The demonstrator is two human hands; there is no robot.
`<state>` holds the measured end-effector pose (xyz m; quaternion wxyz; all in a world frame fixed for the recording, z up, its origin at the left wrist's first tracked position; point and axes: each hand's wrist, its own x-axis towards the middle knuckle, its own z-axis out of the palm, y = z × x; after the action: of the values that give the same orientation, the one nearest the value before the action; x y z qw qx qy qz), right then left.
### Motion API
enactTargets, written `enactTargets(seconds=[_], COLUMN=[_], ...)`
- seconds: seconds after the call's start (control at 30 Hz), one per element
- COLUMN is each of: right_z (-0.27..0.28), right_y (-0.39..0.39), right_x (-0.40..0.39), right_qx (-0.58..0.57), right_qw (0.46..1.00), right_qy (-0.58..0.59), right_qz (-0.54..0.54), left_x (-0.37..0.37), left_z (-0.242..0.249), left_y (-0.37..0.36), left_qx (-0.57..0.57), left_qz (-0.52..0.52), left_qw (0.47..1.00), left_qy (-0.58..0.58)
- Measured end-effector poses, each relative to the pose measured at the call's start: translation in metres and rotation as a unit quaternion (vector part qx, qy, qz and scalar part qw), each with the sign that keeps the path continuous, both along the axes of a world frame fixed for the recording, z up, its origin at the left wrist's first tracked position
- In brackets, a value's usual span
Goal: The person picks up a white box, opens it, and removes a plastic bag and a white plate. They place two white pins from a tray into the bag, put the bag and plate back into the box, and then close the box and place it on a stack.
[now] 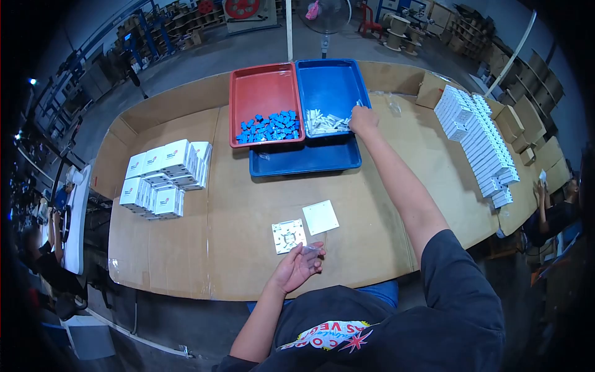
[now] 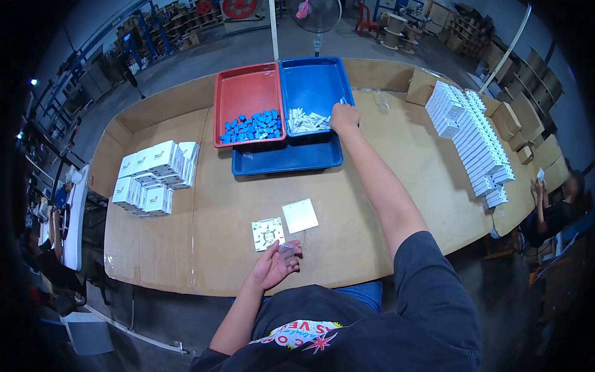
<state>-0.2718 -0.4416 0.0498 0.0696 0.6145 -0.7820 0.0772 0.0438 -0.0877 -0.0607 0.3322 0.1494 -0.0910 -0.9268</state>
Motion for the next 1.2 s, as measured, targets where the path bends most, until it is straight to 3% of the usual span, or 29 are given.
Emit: enactTargets(seconds=[0.23, 0.33, 0.37, 0.43, 0.47, 0.57, 0.83, 0.93, 1.03, 1.2], right_z=[-0.004, 0.01, 0.007, 0.004, 0.016, 0.056, -0.028, -0.053, -0.064, -0.055], right_y=[0.003, 0.011, 0.006, -0.007, 0.003, 0.059, 0.195, 0.252, 0.289, 0.316], right_x=[0.006, -0.001, -0.012, -0.032, -0.031, -0.019, 0.023, 0.052, 0.071, 0.086], right_qx=[-0.03, -0.052, -0.077, -0.123, -0.141, -0.097, -0.002, 0.041, 0.087, 0.089], right_qw=[0.999, 0.998, 0.984, 0.907, 0.812, 0.643, 0.682, 0.67, 0.641, 0.665], right_qy=[0.027, -0.037, -0.159, -0.392, -0.544, -0.735, -0.723, -0.737, -0.757, -0.726], right_qz=[-0.007, -0.005, 0.029, 0.098, 0.158, 0.193, 0.111, 0.073, 0.094, 0.151], left_x=[-0.001, 0.0, 0.0, 0.0, 0.0, 0.0, 0.0, -0.001, -0.002, -0.002], left_z=[0.002, 0.002, 0.001, 0.002, 0.003, 0.004, 0.001, 0.001, 0.002, 0.011], left_y=[0.001, 0.001, 0.001, 0.002, 0.002, 0.001, 0.001, 0.001, 0.0, -0.002], left_qx=[-0.015, -0.024, -0.027, -0.033, -0.036, -0.028, -0.007, -0.028, -0.033, -0.024], left_qz=[0.001, 0.007, 0.009, 0.01, 0.01, 0.001, 0.006, 0.002, 0.001, 0.012], left_qw=[1.0, 1.0, 0.999, 0.999, 0.999, 1.0, 1.0, 1.0, 0.999, 0.999], left_qy=[-0.01, -0.015, -0.015, -0.009, -0.006, -0.008, 0.004, -0.014, -0.026, -0.021])
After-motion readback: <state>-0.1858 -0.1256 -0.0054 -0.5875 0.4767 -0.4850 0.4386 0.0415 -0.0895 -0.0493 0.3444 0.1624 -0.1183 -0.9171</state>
